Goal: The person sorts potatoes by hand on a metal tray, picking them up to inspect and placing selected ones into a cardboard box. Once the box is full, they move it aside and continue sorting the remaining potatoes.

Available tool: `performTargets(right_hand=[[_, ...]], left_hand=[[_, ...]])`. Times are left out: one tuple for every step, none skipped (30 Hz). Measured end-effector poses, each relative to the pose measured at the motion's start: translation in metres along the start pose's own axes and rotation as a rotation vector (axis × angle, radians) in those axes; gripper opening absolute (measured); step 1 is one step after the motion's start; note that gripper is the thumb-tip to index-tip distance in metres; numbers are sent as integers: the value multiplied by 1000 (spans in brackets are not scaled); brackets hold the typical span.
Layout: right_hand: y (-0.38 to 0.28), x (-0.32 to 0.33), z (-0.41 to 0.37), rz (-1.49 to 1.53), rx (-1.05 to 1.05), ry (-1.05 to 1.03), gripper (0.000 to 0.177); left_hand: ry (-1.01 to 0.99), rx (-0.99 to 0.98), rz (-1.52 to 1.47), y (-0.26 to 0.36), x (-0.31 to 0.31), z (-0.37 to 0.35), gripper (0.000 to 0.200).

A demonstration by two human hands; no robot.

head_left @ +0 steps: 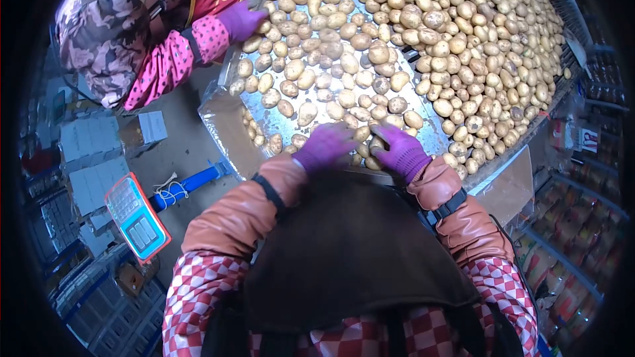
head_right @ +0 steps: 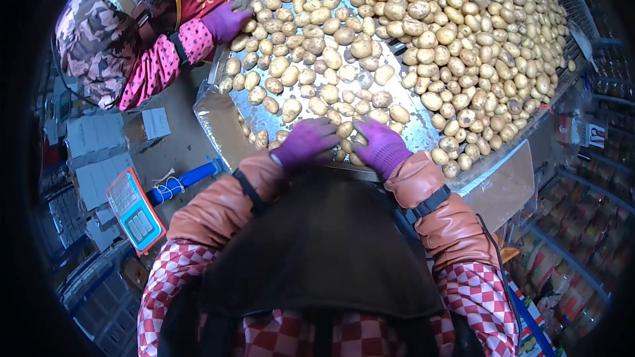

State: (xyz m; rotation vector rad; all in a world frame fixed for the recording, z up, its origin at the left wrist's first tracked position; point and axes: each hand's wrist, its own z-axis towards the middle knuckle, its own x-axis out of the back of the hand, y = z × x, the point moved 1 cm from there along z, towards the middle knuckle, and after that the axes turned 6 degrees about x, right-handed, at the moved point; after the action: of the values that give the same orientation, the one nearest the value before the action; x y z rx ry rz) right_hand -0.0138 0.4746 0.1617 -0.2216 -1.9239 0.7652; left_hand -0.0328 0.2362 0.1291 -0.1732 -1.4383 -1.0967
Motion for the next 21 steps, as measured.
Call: performTargets(right_hand=[[-11,14,3,204,-3,-151,52],[-9,14,-1,241,32,-106,50],[-4,10,-4,279,72,-60,48],[3,3,-8,323,110,-11,45],[19,-6,-16,233,242,112,42],[30,-4,-29,344,93,156,43],[42,-1,-40,450,-55,203,45],[53,4,-48,552,-200,251,47],[64,3,-53,533,-281,253,51],[73,-4,-58,517,-364,252,55],[81,-12,-65,503,-450,248,59],[43,5,-56,346,-514,107,65],[44,-17,-49,368,-385,127,65],[47,-36,-41,385,-254,144,64],[35,-30,-28,327,-86,1,61],[22,-24,-16,268,80,-142,57],[14,-27,-12,278,152,-129,55],[8,-31,-10,286,223,-117,52],[7,-31,-12,292,298,-113,49],[8,-27,-15,362,232,-131,47],[10,-22,-16,433,169,-141,46]], left_hand=[[-41,-129,96,6,-6,9,30],[-72,-46,33,2,-2,10,31],[-105,38,-25,-5,10,8,32],[-145,120,-81,-16,21,3,33],[-37,163,41,-28,24,-10,35],[-70,487,-79,-43,29,-27,35],[-42,469,225,-58,35,-46,35],[32,435,342,-63,49,-55,34],[30,494,390,-69,54,-63,31],[102,461,338,-67,55,-56,33],[169,429,284,-67,52,-46,34],[235,396,229,-65,49,-29,36],[-69,469,123,-45,67,15,36],[283,172,207,-56,36,28,33],[318,205,119,-68,22,52,30],[-37,461,101,-69,36,87,39],[211,551,299,-75,15,96,57],[92,727,233,-80,14,113,73],[18,668,280,-71,10,114,76],[-48,614,330,-62,8,110,78],[-68,418,327,-69,-8,83,82]])
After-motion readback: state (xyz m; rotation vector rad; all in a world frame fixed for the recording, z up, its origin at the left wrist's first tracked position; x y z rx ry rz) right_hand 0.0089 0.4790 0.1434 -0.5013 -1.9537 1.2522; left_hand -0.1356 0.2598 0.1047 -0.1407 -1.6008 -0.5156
